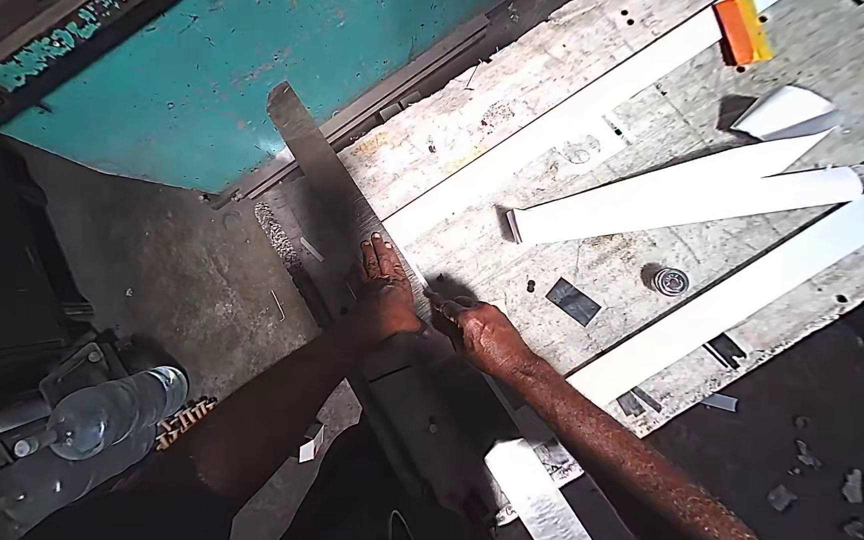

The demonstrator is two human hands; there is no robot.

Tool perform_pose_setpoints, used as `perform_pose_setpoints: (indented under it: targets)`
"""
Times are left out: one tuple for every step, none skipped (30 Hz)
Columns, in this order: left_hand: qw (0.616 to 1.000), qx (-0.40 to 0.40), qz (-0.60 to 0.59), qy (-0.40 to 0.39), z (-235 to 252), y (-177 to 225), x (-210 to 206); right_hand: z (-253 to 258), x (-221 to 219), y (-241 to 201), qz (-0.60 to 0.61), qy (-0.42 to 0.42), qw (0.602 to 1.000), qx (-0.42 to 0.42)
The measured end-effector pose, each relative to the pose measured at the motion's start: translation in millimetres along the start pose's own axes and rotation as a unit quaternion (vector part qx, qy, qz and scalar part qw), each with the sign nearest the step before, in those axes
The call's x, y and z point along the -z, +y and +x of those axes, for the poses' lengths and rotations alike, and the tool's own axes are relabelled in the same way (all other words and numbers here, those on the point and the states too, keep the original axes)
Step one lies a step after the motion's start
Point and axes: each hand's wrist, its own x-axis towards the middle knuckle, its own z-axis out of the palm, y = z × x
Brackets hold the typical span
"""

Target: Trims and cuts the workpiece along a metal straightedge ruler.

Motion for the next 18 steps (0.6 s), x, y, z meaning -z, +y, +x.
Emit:
perform_pose_setpoints:
  targets:
    - [1.0, 0.002, 0.001, 0.001, 0, 0, 0, -5, -2, 1, -0.002, 0.002, 1.0, -0.001]
    - [1.0, 0.005, 0.003, 0.002, 0, 1, 0, -10, -3, 2, -0.004, 0.003, 1.0, -0.001]
    - [1.0, 0.007, 0.004, 0.004, 1, 1, 0, -14, -4, 3, -0.007, 0.003, 1.0, -0.001]
    - [1.0, 0.008, 0.005, 0.006, 1, 1, -1, -19, -5, 4, -0.008, 0.005, 1.0, 0.001]
    - [1.0, 0.009, 0.005, 0.012, 2, 1, -2, -23, -7, 5, -0.007, 0.009, 1.0, 0.004]
    - [1.0, 0.011, 0.006, 0.017, 2, 1, -2, -28, -10, 8, -0.007, 0.017, 1.0, 0.008]
    - [1.0, 0.013, 0.004, 0.019, 3, 2, -3, -32, -12, 9, -0.006, 0.022, 1.0, 0.01]
    - [1.0, 0.013, 0.006, 0.022, 3, 1, -4, -36, -14, 11, -0.005, 0.028, 0.999, 0.014]
    - [1.0, 0.013, 0.004, 0.027, 3, 1, -5, -41, -15, 12, -0.002, 0.033, 0.999, 0.014]
    - [0.999, 0.009, 0.004, 0.035, 3, 0, -7, -46, -15, 13, 0.001, 0.035, 0.999, 0.012]
    - [0.999, 0.008, -0.002, 0.038, 3, 0, -9, -51, -15, 12, 0.002, 0.035, 0.999, 0.008]
    - [0.999, 0.01, -0.005, 0.039, 3, 0, -8, -56, -15, 13, 0.002, 0.034, 0.999, 0.004]
    - [0.999, 0.012, 0.001, 0.038, 2, 1, -7, -60, -17, 14, 0.004, 0.037, 0.999, 0.004]
    - [0.999, 0.012, 0.005, 0.037, 2, 1, -6, -65, -18, 15, 0.006, 0.042, 0.999, 0.005]
    - [0.999, 0.012, 0.007, 0.038, 2, 2, -6, -70, -19, 16, 0.007, 0.043, 0.999, 0.006]
    - [0.999, 0.013, 0.008, 0.041, 2, 2, -7, -74, -20, 17, 0.005, 0.047, 0.999, 0.008]
    - [0.999, 0.013, 0.013, 0.043, 3, 1, -9, -79, -22, 18, 0.002, 0.053, 0.999, 0.01]
    - [0.999, 0.013, 0.013, 0.047, 3, 1, -10, -83, -25, 19, 0.001, 0.063, 0.998, 0.011]
